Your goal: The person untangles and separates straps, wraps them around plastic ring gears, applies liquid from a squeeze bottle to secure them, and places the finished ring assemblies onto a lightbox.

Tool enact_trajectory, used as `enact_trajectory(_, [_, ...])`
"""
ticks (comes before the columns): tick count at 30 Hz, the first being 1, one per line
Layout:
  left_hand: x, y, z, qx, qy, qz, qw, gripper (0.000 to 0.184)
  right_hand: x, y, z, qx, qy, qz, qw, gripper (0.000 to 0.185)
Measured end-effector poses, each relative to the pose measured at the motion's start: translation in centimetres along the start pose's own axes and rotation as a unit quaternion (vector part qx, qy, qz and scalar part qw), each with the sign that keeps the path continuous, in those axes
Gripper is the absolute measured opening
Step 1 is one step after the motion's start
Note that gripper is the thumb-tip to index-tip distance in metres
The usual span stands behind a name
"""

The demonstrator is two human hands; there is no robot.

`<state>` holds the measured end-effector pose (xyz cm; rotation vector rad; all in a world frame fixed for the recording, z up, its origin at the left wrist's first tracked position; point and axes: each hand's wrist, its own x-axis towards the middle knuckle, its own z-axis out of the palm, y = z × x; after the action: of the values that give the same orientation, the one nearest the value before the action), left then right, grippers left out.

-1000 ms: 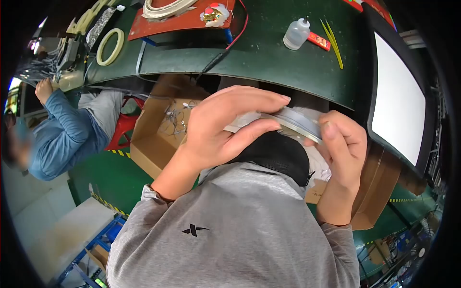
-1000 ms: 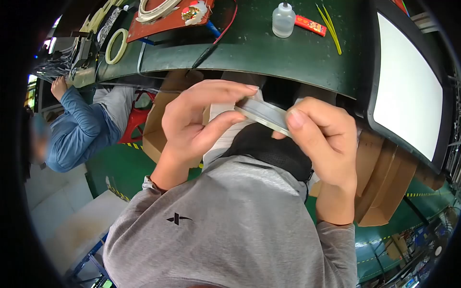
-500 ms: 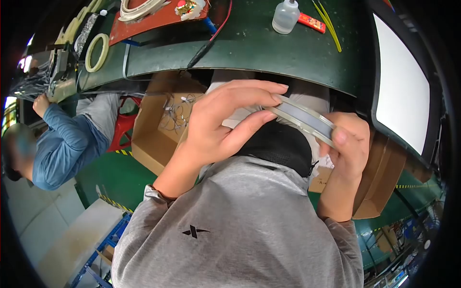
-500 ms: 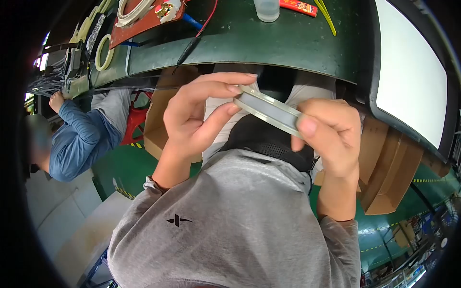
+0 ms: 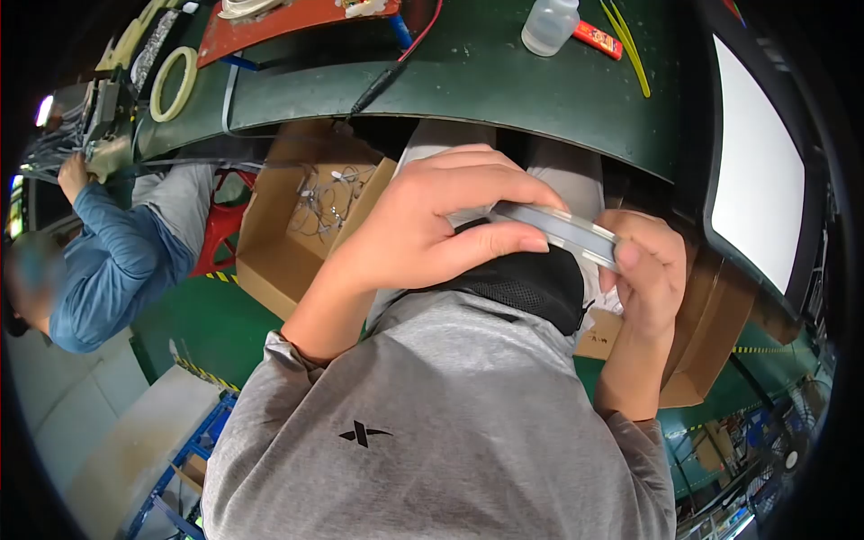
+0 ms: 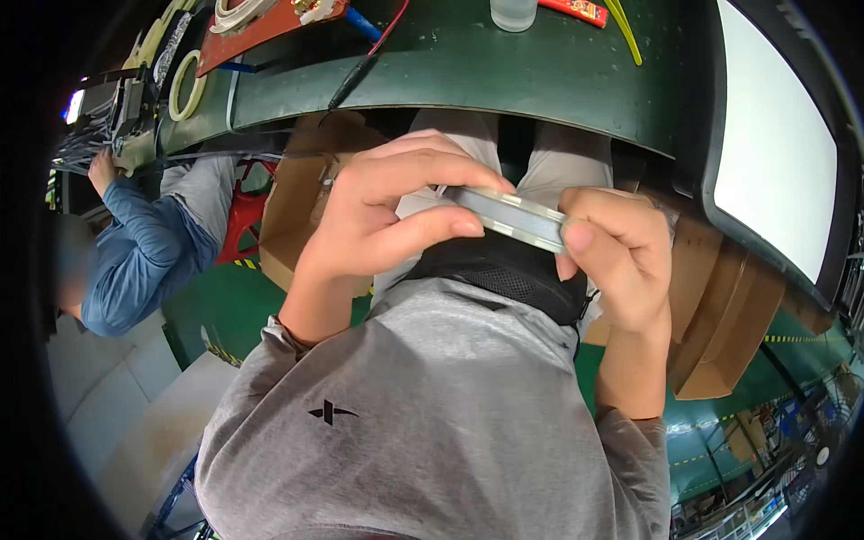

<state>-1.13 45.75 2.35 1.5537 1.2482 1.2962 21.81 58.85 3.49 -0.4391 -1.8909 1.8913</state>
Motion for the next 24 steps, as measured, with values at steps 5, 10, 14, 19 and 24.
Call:
enact_trajectory(5, [0.0, 0.5, -1.3, -0.159, -0.073, -0.063, 0.983, 0.030, 0.0, 0.5, 0.4, 0.079, 0.038, -0.030, 0.996, 0.043])
enact_trajectory(10, [-0.5, -1.5, -0.2, -0.405, -0.139, -0.081, 0.900, 0.044, 0.5, 1.4, 1.0, 0.214, 0.044, -0.027, 0.975, 0.048])
enact_trajectory(14, [-0.7, -1.1, 0.1, -0.485, -0.123, -0.113, 0.858, 0.045, 1.6, 1.4, 1.1, 0.360, 0.034, 0.036, 0.932, 0.046])
enact_trajectory(19, [-1.3, -1.6, 0.1, -0.523, -0.051, -0.131, 0.841, 0.053, 3.3, 2.3, 0.8, 0.420, -0.024, 0.056, 0.905, 0.046])
enact_trajectory(24, [-3.4, -2.6, -1.4, -0.628, 0.054, -0.092, 0.771, 0.050, 6.9, 0.7, 0.8, 0.065, 0.154, 0.048, 0.985, 0.032])
